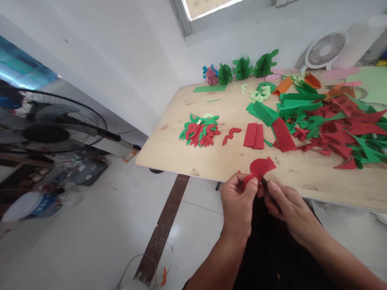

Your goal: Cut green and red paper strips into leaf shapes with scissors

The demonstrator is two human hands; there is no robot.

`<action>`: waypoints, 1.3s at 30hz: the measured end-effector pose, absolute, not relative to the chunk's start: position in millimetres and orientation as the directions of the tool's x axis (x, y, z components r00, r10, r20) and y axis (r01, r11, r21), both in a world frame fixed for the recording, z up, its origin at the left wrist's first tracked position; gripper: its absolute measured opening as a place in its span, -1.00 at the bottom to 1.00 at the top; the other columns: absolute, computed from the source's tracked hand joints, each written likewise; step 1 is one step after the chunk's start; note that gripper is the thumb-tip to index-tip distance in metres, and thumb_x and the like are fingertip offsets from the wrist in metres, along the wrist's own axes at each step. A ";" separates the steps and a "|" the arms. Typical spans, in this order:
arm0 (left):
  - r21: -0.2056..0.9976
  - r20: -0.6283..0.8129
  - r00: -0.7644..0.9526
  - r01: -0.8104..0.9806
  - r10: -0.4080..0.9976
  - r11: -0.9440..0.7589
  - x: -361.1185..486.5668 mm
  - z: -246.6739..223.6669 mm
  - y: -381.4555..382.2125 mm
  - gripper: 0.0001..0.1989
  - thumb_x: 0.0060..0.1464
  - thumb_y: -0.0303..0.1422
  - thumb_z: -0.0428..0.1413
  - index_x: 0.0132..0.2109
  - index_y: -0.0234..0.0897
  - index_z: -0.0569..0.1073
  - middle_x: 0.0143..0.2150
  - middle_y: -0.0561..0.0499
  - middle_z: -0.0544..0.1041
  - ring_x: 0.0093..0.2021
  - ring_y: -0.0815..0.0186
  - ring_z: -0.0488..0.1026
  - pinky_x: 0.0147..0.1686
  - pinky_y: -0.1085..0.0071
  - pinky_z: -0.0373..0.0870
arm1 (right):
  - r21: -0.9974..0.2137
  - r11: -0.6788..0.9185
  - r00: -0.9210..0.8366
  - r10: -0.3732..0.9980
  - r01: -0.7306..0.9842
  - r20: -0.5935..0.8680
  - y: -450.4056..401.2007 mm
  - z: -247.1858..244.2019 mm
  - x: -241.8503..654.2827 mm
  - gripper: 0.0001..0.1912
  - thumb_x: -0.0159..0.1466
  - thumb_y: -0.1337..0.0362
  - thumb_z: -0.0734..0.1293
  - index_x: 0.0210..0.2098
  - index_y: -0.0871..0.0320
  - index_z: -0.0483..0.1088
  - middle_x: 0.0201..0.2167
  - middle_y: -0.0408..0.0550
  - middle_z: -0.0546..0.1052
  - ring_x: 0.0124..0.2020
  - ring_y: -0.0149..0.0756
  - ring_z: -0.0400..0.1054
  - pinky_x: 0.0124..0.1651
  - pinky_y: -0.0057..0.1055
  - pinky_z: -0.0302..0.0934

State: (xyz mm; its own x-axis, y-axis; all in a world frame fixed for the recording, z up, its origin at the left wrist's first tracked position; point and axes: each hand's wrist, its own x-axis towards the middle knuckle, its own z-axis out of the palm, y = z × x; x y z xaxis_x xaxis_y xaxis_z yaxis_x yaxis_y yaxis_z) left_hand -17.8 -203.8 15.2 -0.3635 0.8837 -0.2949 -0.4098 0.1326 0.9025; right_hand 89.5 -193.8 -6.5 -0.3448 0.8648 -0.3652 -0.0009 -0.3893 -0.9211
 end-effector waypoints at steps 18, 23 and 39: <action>0.881 -0.312 -0.363 -0.455 0.878 0.125 -16.6 15.8 -205.2 -0.86 -0.06 -0.43 0.17 -0.50 -0.32 0.37 -0.58 0.10 0.41 -0.52 0.47 0.34 -0.41 0.50 0.32 | -0.928 -0.373 -0.327 0.876 0.007 -0.355 -192.7 -7.2 87.6 -0.55 0.25 -0.08 0.18 -0.48 0.18 0.30 -0.71 -0.31 0.03 -0.68 -0.52 -0.14 -0.64 -0.50 -0.26; 0.872 -0.318 -0.321 -0.469 0.892 0.142 -22.9 15.7 -203.4 -0.88 -0.08 -0.39 0.19 -0.46 -0.33 0.40 -0.53 0.07 0.45 -0.49 0.45 0.36 -0.37 0.48 0.33 | -0.936 -0.345 -0.335 0.876 0.067 -0.346 -191.7 -8.5 89.4 -0.54 0.26 -0.09 0.16 -0.48 0.18 0.30 -0.71 -0.31 0.04 -0.68 -0.51 -0.12 -0.63 -0.49 -0.25; 0.861 -0.326 -0.320 -0.489 0.890 0.140 -21.5 17.8 -200.9 -0.81 -0.11 -0.34 0.23 -0.50 -0.32 0.38 -0.58 0.08 0.40 -0.53 0.45 0.32 -0.42 0.48 0.29 | -0.963 -0.234 -0.359 0.894 0.133 -0.267 -191.8 -6.9 93.0 -0.55 0.31 -0.04 0.12 -0.48 0.17 0.30 -0.69 -0.28 0.08 -0.65 -0.47 -0.08 -0.60 -0.47 -0.16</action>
